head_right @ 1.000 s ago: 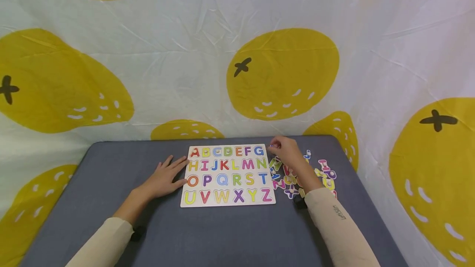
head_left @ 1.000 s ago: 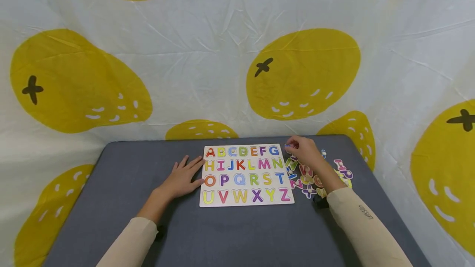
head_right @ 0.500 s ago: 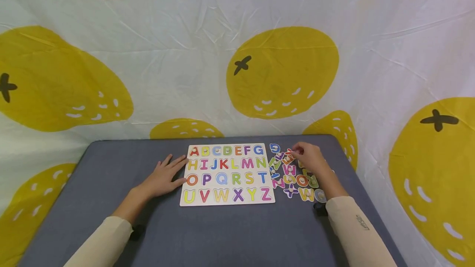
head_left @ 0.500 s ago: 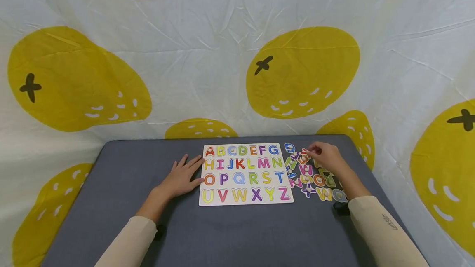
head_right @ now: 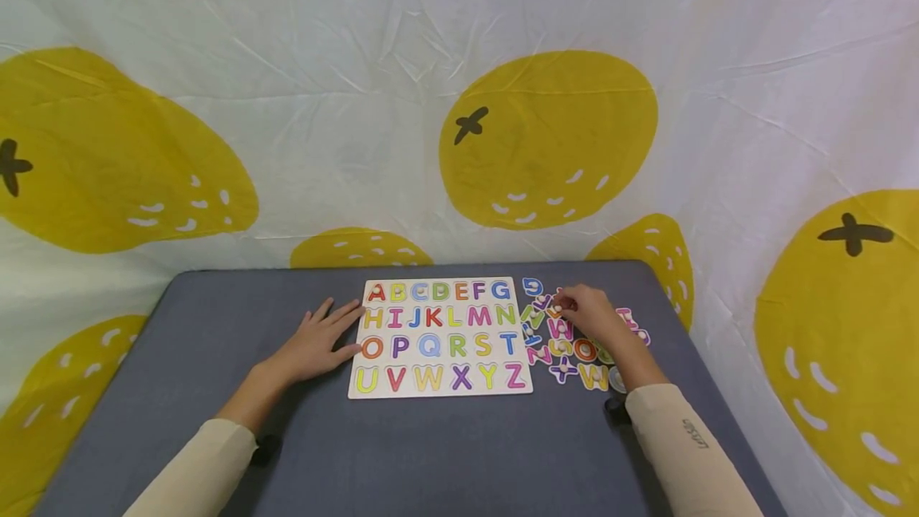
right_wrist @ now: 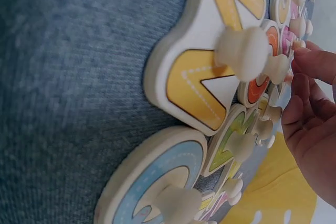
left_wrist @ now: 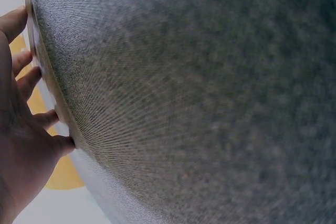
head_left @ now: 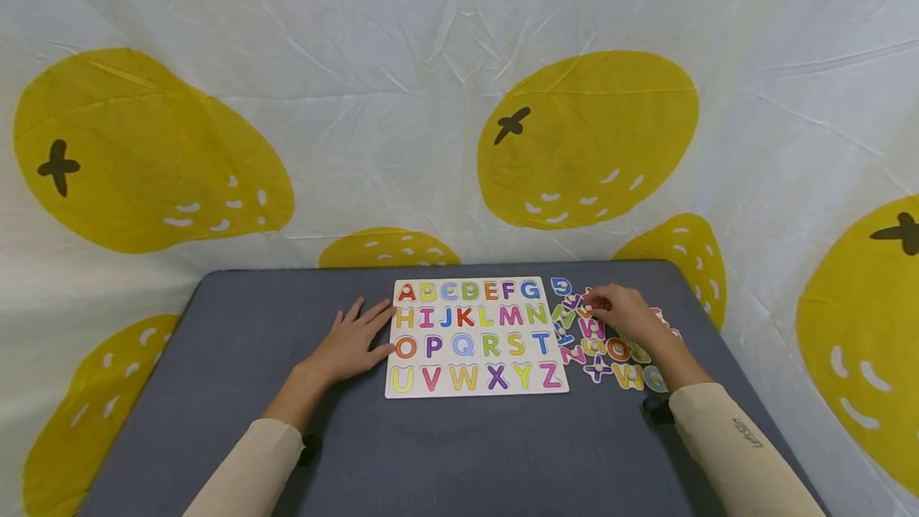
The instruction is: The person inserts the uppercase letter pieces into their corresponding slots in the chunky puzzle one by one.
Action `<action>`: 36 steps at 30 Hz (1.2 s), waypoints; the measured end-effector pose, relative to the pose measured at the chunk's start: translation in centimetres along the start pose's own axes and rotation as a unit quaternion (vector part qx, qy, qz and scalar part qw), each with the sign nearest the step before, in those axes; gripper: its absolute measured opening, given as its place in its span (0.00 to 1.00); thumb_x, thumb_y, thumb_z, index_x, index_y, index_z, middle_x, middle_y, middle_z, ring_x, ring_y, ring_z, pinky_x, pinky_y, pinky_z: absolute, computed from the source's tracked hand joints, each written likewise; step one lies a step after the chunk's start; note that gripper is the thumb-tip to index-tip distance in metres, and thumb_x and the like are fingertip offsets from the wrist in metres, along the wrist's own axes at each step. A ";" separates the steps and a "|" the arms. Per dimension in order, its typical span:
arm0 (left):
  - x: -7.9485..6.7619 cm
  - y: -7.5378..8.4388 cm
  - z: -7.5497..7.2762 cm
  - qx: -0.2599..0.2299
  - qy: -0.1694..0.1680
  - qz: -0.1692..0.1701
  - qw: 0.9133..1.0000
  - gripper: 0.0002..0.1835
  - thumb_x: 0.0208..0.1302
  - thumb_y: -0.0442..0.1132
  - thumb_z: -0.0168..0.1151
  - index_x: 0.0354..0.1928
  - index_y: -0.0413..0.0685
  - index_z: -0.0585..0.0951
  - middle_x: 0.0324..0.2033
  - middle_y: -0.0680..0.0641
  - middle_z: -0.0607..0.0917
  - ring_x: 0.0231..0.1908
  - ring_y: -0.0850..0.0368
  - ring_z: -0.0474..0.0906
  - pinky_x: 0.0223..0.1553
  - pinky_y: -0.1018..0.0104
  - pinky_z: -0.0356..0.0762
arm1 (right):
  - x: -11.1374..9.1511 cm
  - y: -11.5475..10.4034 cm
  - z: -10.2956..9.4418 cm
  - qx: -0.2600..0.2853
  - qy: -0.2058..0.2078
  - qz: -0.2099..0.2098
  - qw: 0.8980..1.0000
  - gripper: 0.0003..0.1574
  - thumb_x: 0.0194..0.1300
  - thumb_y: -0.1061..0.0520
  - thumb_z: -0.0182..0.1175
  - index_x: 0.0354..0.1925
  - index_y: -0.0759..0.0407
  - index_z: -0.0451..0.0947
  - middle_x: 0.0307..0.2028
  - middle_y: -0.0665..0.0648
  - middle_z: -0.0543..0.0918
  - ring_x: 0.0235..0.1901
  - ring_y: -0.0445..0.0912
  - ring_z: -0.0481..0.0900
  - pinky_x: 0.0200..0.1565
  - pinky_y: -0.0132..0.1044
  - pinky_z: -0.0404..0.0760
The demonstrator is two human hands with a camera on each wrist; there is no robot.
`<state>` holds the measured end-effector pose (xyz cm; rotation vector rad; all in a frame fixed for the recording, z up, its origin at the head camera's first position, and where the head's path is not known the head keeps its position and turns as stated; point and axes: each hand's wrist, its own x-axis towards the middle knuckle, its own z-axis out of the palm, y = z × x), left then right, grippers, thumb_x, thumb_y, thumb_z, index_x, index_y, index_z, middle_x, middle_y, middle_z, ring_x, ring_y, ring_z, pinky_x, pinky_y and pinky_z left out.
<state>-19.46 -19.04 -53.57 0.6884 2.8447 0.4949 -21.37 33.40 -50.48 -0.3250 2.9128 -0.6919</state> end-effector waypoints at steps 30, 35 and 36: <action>0.2 -0.4 0.3 0.004 -0.004 -0.003 1.000 0.41 0.73 0.63 0.57 0.81 0.56 0.61 0.80 0.48 0.62 0.79 0.28 0.48 0.70 0.21 0.48 | 2.3 -3.4 0.5 -0.009 -0.007 -0.015 1.000 0.08 0.69 0.54 0.69 0.41 0.58 0.85 0.31 0.51 0.83 0.31 0.44 0.75 0.37 0.39 0.77; 0.3 -0.5 0.5 0.002 -0.008 -0.006 1.000 0.41 0.73 0.64 0.57 0.81 0.57 0.60 0.80 0.48 0.61 0.79 0.29 0.47 0.71 0.21 0.48 | 3.3 -5.6 1.4 0.005 -0.012 -0.022 1.000 0.09 0.69 0.52 0.69 0.40 0.57 0.85 0.31 0.51 0.83 0.31 0.44 0.76 0.36 0.39 0.77; 0.3 -0.5 0.4 0.002 -0.008 -0.005 1.000 0.41 0.73 0.64 0.57 0.81 0.56 0.60 0.80 0.48 0.61 0.79 0.29 0.47 0.71 0.21 0.48 | 3.5 -6.1 1.5 0.009 -0.013 -0.020 1.000 0.09 0.69 0.52 0.69 0.40 0.57 0.85 0.32 0.51 0.83 0.31 0.44 0.76 0.36 0.39 0.77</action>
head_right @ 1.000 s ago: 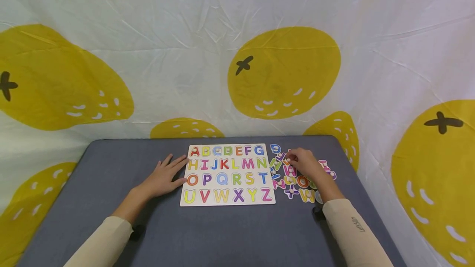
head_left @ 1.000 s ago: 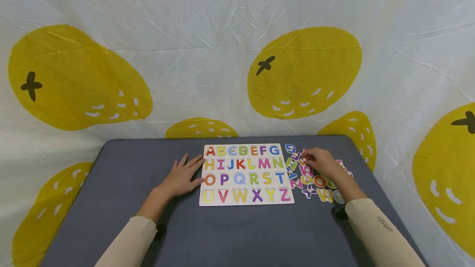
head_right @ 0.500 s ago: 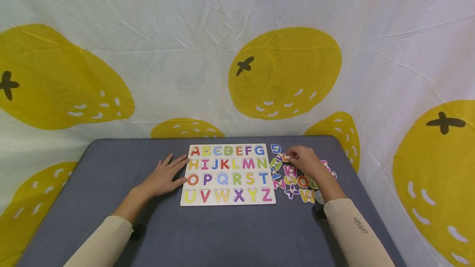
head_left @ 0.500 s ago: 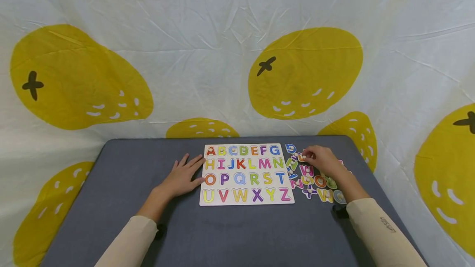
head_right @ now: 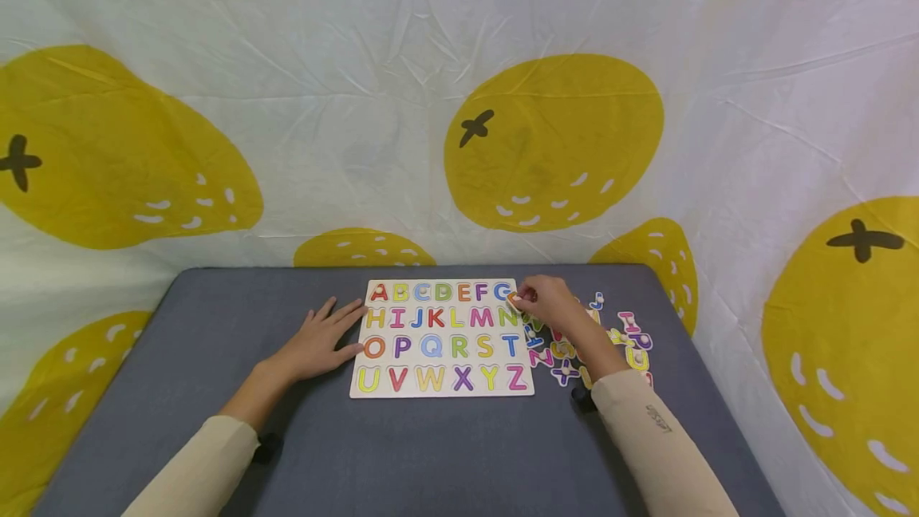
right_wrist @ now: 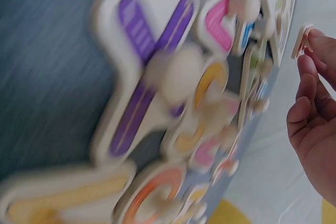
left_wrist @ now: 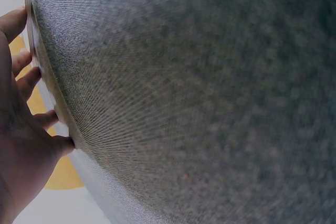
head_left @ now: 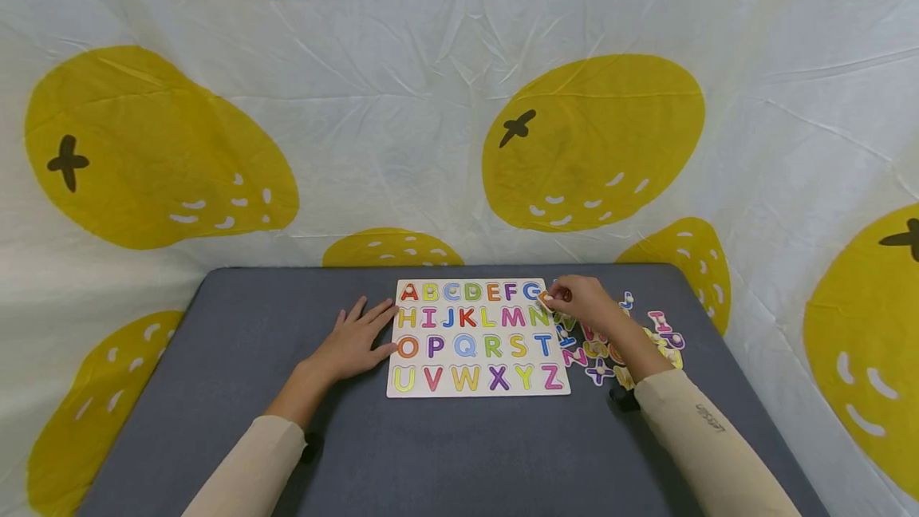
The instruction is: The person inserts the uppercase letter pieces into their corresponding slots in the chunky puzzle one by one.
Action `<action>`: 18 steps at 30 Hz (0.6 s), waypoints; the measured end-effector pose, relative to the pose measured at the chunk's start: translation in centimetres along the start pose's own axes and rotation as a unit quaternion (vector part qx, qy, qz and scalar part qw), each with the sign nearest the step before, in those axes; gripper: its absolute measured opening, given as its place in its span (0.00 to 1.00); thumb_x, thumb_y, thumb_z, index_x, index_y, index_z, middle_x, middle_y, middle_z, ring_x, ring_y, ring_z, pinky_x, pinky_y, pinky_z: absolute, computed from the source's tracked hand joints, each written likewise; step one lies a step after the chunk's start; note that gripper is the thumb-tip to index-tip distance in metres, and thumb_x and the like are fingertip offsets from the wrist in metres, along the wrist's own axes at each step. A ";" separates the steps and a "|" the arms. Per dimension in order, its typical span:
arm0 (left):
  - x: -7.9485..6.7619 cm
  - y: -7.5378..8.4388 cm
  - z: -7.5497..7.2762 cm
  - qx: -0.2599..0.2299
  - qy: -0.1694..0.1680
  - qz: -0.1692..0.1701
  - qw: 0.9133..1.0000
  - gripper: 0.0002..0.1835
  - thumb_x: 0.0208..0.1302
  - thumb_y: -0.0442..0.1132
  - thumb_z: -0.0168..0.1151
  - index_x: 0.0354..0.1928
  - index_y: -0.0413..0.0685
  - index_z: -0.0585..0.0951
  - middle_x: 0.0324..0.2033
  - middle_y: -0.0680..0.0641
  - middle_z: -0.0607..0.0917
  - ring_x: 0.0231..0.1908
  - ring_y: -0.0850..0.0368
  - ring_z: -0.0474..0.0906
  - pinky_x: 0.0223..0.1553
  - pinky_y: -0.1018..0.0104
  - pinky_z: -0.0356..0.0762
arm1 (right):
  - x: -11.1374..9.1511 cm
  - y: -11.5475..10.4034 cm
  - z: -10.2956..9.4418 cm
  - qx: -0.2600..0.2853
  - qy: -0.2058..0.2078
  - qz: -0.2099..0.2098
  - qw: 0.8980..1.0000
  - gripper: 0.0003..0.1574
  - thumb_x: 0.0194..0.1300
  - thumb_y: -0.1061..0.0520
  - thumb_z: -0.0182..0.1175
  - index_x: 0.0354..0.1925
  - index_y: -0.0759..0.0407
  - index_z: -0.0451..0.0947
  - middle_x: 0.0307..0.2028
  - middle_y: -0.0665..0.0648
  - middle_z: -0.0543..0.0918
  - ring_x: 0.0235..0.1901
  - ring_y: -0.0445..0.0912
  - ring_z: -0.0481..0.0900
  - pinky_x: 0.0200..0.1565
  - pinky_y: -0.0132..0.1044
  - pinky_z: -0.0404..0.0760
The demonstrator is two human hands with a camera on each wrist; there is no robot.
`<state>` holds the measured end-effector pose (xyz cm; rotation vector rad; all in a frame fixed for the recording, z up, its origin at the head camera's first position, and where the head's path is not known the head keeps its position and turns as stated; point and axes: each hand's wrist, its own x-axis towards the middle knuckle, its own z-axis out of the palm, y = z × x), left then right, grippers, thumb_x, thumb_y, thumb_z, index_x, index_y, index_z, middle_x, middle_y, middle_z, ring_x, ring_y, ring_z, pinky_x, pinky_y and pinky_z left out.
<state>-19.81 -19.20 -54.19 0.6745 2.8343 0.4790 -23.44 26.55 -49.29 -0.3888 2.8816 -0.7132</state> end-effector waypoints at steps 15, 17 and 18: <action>-0.3 0.4 -0.3 -0.004 -0.001 0.001 1.000 0.40 0.73 0.60 0.59 0.81 0.54 0.62 0.80 0.46 0.62 0.79 0.28 0.48 0.70 0.21 0.48 | 4.9 -4.4 4.0 0.019 -0.013 0.013 1.000 0.10 0.71 0.51 0.68 0.36 0.56 0.83 0.30 0.52 0.82 0.30 0.44 0.76 0.34 0.36 0.76; -0.3 0.4 -0.3 -0.004 0.001 0.002 1.000 0.40 0.73 0.60 0.58 0.81 0.54 0.62 0.80 0.46 0.62 0.79 0.27 0.48 0.70 0.21 0.48 | 5.5 -4.8 4.4 0.013 -0.009 0.017 1.000 0.10 0.70 0.51 0.68 0.35 0.56 0.83 0.30 0.52 0.82 0.29 0.44 0.76 0.34 0.36 0.76; -0.3 0.4 -0.3 -0.004 0.002 0.002 1.000 0.40 0.73 0.60 0.58 0.81 0.54 0.62 0.80 0.47 0.62 0.79 0.28 0.48 0.70 0.21 0.48 | 5.7 -5.1 4.5 0.008 -0.005 0.017 1.000 0.11 0.70 0.50 0.68 0.35 0.56 0.83 0.30 0.52 0.82 0.29 0.44 0.76 0.34 0.36 0.75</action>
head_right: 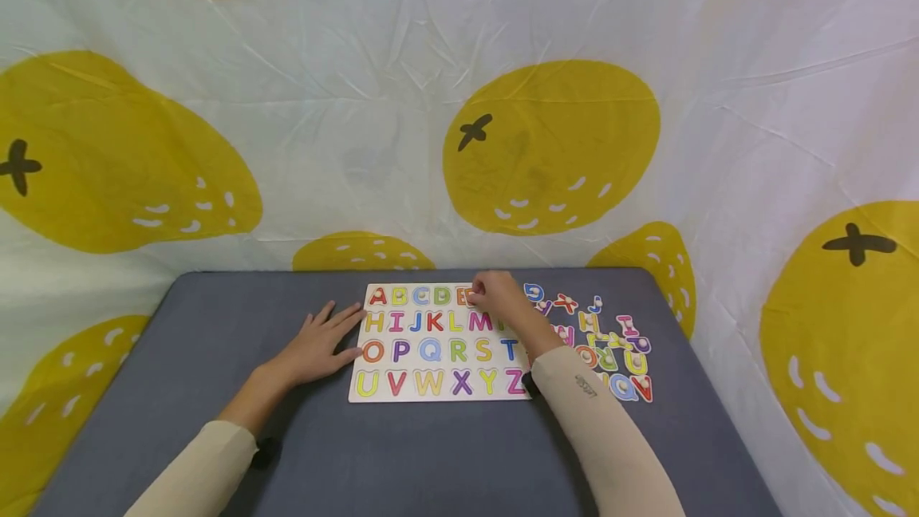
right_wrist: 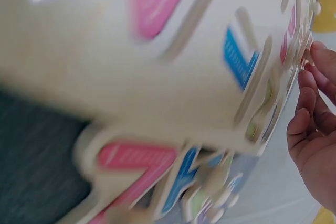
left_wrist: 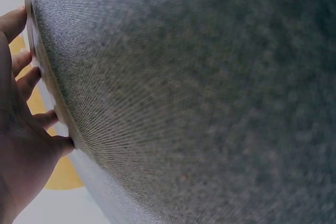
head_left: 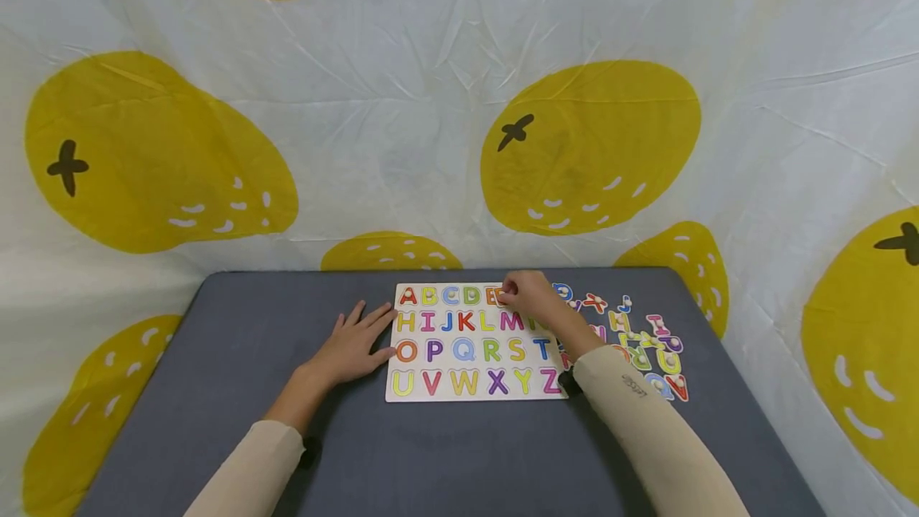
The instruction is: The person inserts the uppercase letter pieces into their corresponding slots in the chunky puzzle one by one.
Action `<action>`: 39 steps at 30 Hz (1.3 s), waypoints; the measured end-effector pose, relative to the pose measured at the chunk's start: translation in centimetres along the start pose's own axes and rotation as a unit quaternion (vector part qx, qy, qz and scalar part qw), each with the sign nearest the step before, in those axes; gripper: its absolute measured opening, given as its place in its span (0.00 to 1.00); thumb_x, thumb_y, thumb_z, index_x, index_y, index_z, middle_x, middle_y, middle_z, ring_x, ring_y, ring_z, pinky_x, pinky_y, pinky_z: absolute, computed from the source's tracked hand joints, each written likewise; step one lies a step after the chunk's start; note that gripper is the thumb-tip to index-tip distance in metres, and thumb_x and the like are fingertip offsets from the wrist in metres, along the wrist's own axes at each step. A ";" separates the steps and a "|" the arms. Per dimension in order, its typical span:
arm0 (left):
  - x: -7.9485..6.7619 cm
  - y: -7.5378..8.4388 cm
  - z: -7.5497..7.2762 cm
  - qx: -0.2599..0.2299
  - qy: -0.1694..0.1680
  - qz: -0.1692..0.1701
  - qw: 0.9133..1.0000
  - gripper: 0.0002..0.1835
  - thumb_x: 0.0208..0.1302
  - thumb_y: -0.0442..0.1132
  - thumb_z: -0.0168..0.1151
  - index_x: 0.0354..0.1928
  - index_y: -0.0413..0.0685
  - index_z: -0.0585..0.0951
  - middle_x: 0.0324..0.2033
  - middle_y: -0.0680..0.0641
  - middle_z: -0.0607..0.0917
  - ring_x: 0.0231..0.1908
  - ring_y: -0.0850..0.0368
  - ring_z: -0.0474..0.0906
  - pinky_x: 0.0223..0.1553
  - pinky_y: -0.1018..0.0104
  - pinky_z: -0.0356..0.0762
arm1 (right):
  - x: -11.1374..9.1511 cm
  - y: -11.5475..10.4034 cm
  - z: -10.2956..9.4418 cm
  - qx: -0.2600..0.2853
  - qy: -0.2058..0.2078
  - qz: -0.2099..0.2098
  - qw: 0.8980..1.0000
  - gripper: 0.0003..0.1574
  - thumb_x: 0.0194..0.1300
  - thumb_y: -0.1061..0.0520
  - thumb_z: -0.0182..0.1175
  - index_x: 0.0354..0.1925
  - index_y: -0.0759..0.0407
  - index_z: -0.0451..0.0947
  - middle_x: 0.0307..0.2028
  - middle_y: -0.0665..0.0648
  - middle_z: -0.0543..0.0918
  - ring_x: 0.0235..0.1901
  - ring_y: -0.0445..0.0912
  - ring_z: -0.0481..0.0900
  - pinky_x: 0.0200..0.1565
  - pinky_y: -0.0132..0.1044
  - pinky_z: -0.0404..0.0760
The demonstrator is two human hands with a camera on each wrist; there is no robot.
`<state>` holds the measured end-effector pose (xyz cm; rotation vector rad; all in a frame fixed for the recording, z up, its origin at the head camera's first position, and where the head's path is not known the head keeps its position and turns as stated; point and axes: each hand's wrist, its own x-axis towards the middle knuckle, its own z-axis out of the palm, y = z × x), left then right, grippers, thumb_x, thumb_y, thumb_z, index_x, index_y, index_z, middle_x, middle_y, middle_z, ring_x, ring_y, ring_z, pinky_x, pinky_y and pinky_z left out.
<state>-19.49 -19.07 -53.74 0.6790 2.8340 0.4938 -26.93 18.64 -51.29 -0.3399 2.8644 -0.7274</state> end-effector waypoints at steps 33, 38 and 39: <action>0.0 0.0 -0.1 0.001 0.007 0.008 1.000 0.40 0.73 0.61 0.58 0.81 0.55 0.62 0.80 0.47 0.62 0.79 0.28 0.49 0.69 0.20 0.49 | 0.4 -1.7 0.2 0.015 0.020 0.036 0.999 0.11 0.70 0.52 0.68 0.40 0.59 0.84 0.33 0.55 0.83 0.33 0.47 0.78 0.35 0.37 0.77; 0.0 0.0 -0.1 0.000 0.005 0.005 1.000 0.40 0.73 0.61 0.59 0.81 0.55 0.62 0.80 0.47 0.62 0.79 0.28 0.49 0.70 0.20 0.48 | -0.3 -0.8 -1.6 0.034 0.027 0.006 0.999 0.09 0.74 0.56 0.64 0.46 0.60 0.84 0.37 0.57 0.84 0.36 0.49 0.78 0.40 0.41 0.78; 0.0 0.0 -0.1 -0.001 0.005 0.005 1.000 0.40 0.73 0.61 0.59 0.81 0.54 0.62 0.80 0.46 0.62 0.79 0.28 0.49 0.70 0.20 0.48 | -0.5 -0.6 -2.0 0.036 0.029 0.001 0.999 0.09 0.74 0.56 0.63 0.46 0.61 0.84 0.37 0.57 0.84 0.36 0.49 0.78 0.40 0.42 0.78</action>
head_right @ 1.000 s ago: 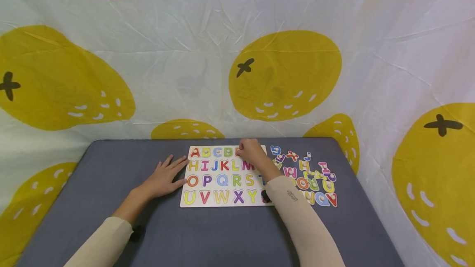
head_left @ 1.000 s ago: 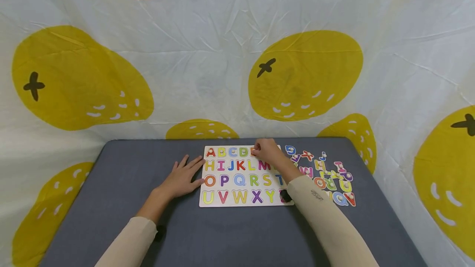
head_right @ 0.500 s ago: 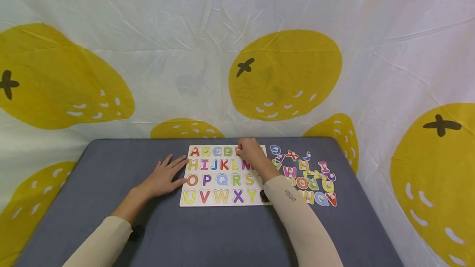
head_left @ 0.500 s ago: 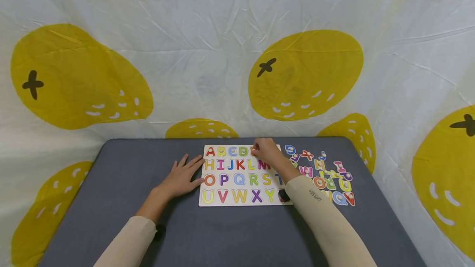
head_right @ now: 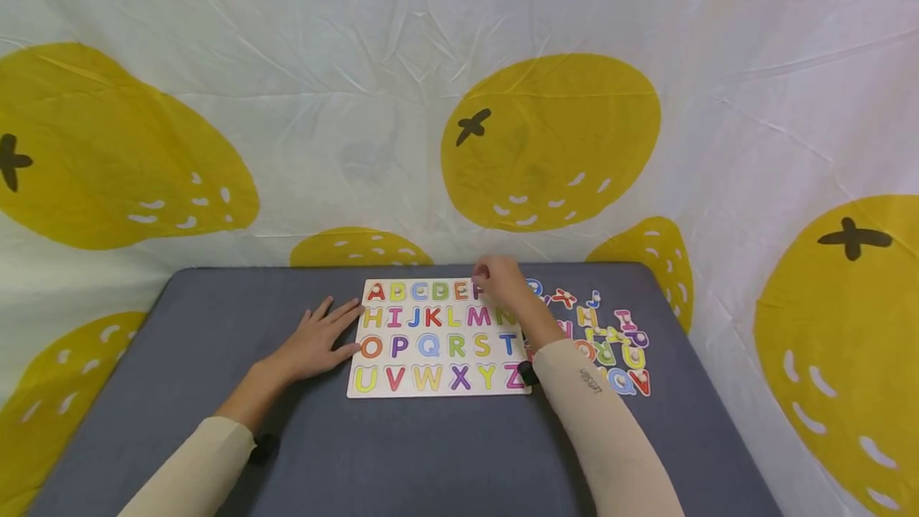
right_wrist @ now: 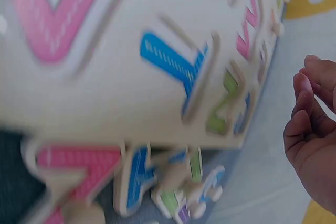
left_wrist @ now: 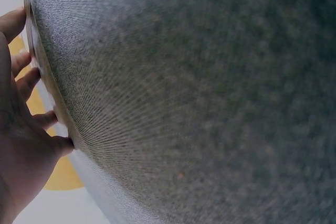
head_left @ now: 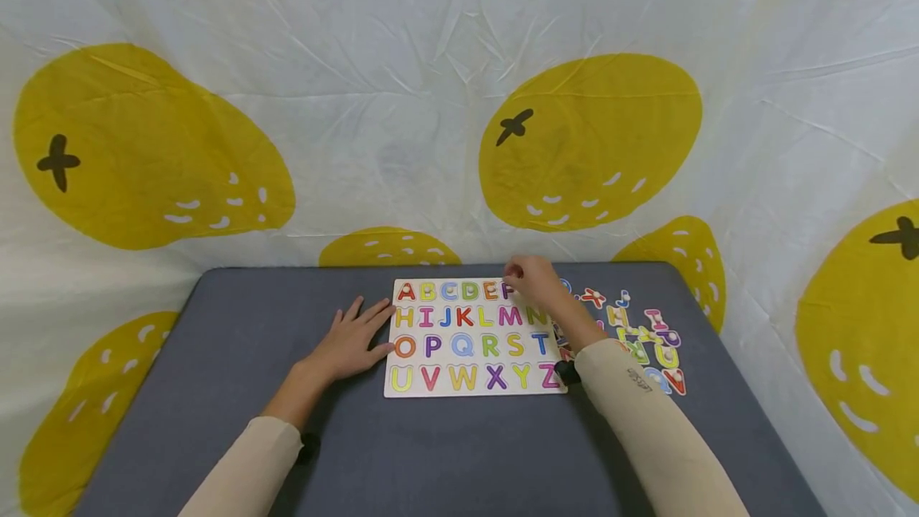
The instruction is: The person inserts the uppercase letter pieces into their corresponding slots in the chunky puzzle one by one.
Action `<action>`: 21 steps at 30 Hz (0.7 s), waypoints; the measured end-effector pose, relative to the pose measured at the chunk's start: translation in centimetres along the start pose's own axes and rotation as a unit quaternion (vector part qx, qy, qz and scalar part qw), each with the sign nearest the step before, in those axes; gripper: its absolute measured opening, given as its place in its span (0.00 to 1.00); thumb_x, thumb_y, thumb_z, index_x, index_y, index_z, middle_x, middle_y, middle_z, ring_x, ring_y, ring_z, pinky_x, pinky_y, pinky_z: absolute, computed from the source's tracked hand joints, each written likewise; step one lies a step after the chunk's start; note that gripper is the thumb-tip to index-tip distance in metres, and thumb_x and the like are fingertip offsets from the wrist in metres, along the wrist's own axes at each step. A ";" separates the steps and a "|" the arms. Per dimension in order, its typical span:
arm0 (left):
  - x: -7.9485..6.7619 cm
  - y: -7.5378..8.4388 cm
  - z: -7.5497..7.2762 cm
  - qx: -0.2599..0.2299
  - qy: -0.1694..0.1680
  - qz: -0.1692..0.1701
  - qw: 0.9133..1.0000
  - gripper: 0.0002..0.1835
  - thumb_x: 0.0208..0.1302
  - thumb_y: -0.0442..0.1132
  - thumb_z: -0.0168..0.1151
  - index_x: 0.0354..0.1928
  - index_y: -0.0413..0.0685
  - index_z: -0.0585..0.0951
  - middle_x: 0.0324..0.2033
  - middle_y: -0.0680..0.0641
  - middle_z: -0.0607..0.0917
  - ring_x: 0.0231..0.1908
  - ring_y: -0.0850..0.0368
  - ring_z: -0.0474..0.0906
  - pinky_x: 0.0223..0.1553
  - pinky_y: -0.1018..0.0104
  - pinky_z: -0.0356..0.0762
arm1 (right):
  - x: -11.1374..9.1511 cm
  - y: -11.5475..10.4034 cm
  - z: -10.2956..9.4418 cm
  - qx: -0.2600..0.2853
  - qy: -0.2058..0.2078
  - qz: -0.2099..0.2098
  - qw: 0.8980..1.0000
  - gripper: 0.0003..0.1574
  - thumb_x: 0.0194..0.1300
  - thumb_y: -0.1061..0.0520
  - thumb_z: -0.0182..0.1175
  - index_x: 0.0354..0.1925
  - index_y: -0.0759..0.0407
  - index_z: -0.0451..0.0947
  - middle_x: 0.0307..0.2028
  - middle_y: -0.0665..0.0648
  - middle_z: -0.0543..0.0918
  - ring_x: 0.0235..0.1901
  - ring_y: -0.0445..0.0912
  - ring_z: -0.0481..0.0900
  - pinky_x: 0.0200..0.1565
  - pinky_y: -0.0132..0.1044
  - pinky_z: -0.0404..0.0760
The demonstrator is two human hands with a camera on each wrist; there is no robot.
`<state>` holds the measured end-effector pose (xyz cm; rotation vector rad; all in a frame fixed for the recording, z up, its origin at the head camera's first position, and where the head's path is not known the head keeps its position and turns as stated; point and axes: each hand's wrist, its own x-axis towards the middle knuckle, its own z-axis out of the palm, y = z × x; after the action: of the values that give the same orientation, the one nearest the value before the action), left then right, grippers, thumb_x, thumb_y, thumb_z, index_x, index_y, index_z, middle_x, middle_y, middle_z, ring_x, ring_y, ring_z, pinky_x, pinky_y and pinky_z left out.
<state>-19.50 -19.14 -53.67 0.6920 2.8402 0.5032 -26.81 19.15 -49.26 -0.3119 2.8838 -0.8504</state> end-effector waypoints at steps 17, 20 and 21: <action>0.1 -0.1 0.1 0.002 -0.002 0.000 1.000 0.40 0.73 0.61 0.58 0.81 0.55 0.62 0.80 0.47 0.62 0.79 0.28 0.48 0.69 0.20 0.49 | -3.9 6.1 -6.3 -0.018 0.026 -0.013 0.999 0.14 0.72 0.61 0.63 0.52 0.66 0.84 0.41 0.61 0.87 0.39 0.53 0.81 0.46 0.51 0.82; 0.2 -0.1 0.2 0.002 -0.003 -0.004 1.000 0.41 0.72 0.62 0.59 0.81 0.56 0.62 0.80 0.47 0.62 0.79 0.28 0.48 0.70 0.21 0.48 | -4.5 7.1 -6.7 -0.026 0.007 -0.001 1.000 0.13 0.72 0.61 0.63 0.52 0.65 0.84 0.41 0.60 0.86 0.39 0.52 0.80 0.46 0.50 0.82; 0.2 -0.1 0.2 0.002 -0.003 -0.004 1.000 0.41 0.72 0.61 0.59 0.81 0.56 0.62 0.80 0.47 0.62 0.79 0.28 0.48 0.70 0.20 0.48 | -4.7 7.4 -6.7 -0.031 -0.001 0.001 1.000 0.14 0.72 0.61 0.63 0.52 0.65 0.84 0.40 0.60 0.86 0.39 0.52 0.80 0.46 0.50 0.82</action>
<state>-19.69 -19.06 -53.94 0.6809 2.8386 0.4931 -24.61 29.76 -47.48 -0.3162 2.9134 -0.7611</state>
